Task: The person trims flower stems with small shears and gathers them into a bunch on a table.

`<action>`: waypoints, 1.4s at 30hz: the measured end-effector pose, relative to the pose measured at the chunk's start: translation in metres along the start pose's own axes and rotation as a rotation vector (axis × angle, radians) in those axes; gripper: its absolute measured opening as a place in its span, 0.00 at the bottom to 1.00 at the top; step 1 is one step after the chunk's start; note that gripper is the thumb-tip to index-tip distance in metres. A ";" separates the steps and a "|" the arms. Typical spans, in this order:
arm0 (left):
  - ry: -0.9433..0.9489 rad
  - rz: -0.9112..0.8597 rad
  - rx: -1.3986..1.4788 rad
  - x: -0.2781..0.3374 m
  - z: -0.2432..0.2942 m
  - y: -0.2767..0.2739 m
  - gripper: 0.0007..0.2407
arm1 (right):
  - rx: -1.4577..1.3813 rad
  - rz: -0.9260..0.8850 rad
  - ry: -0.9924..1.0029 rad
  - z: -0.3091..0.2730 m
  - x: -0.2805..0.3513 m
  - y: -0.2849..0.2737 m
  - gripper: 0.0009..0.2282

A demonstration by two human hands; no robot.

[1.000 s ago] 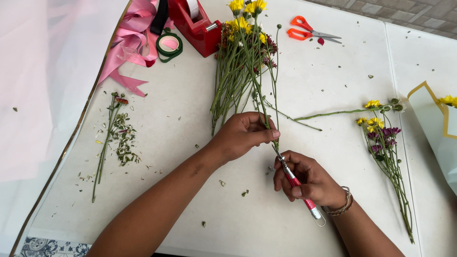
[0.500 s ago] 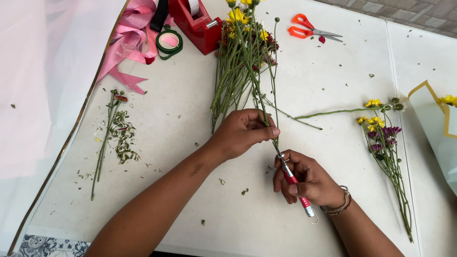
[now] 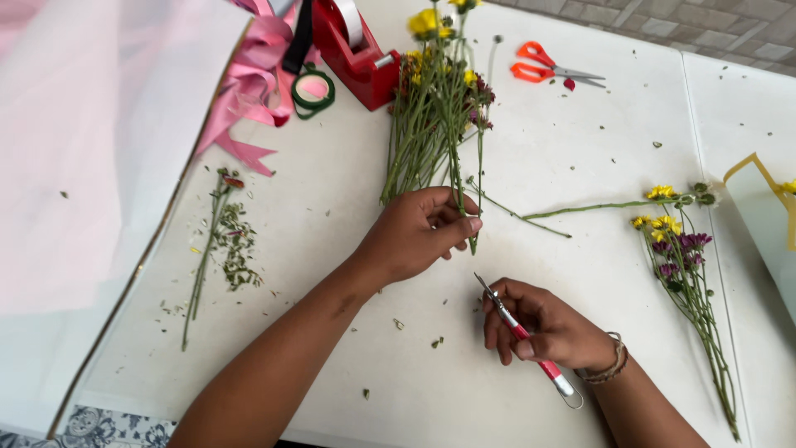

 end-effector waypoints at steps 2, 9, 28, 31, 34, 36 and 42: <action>-0.090 0.038 -0.085 0.009 0.013 -0.005 0.07 | -0.005 0.012 0.130 0.000 0.002 0.001 0.28; 0.133 0.314 -0.535 0.012 0.035 -0.057 0.14 | 0.007 0.010 0.113 0.005 0.002 0.000 0.28; 0.004 0.540 -0.778 -0.022 -0.034 -0.119 0.17 | -0.061 -0.043 0.084 -0.006 -0.001 0.004 0.19; 0.179 0.541 -0.836 -0.020 -0.028 -0.125 0.19 | -0.054 -0.041 -0.013 0.010 -0.004 -0.001 0.27; 0.461 0.601 -0.971 0.002 0.009 -0.086 0.19 | -0.038 -0.034 -0.014 0.019 -0.005 -0.001 0.24; 0.549 0.546 -0.992 0.003 0.022 -0.058 0.18 | -0.063 -0.006 0.065 0.004 -0.004 0.003 0.19; 0.301 -0.014 -0.758 -0.023 0.040 0.061 0.11 | 0.047 -0.050 0.310 -0.015 0.002 0.007 0.19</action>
Point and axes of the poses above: each hand's wrist, its own x-axis away from the middle knuckle, its own y-axis out of the palm, z = x × y, the point moved 5 cm from there along -x, towards the middle knuckle, and after that the axes turned 4 degrees about -z, right-handed, at the moved point
